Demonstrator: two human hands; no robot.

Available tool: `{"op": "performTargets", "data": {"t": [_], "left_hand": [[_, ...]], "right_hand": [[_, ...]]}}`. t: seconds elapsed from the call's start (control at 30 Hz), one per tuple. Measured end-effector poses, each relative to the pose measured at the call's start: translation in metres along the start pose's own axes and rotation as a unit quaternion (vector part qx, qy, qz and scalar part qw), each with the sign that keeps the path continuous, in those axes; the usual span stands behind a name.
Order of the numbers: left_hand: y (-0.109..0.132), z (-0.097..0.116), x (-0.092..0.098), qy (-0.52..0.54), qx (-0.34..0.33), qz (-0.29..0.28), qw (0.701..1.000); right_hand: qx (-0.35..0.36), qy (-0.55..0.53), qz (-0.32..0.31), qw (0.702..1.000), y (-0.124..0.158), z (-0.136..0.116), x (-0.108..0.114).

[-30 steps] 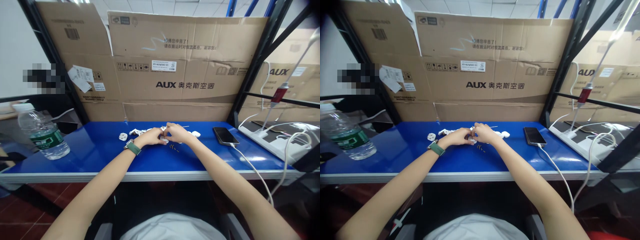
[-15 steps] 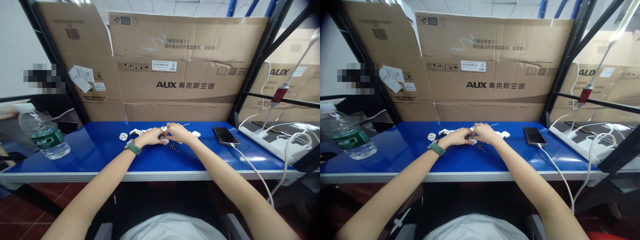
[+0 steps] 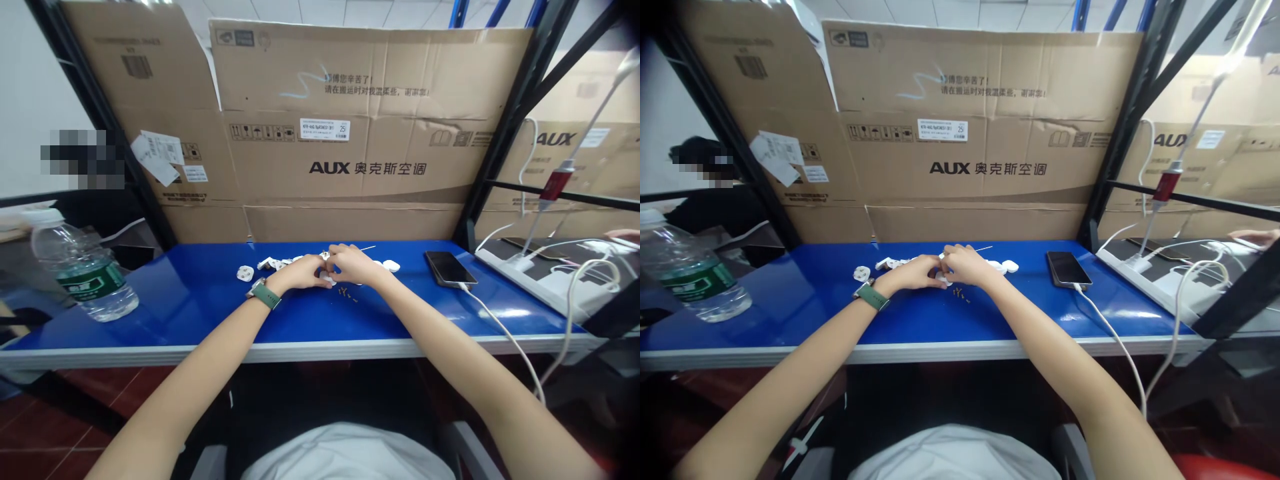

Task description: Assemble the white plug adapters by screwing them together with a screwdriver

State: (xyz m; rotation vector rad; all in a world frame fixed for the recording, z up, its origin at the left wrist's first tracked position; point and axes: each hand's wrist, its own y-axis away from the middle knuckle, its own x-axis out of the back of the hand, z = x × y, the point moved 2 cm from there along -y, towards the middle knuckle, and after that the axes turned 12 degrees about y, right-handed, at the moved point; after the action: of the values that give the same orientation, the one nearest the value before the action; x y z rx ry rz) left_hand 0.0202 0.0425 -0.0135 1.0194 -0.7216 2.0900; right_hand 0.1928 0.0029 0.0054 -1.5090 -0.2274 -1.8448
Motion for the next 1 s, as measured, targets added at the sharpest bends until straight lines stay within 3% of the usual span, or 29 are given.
{"op": "performTargets", "data": {"t": [0.47, 0.77, 1.0], "left_hand": [[0.001, 0.002, 0.002, -0.013, 0.001, -0.013, 1.000], [0.006, 0.009, 0.007, -0.066, 0.026, 0.008, 0.997], [0.010, 0.013, 0.007, -0.069, 0.014, 0.008, 0.998]], "right_hand": [[0.023, -0.105, 0.051, 0.993, 0.005, 0.013, 0.010], [0.079, -0.225, -0.139, 0.961, 0.020, 0.022, 0.009], [0.075, -0.244, -0.152, 0.955, 0.019, 0.023, 0.009]]}}
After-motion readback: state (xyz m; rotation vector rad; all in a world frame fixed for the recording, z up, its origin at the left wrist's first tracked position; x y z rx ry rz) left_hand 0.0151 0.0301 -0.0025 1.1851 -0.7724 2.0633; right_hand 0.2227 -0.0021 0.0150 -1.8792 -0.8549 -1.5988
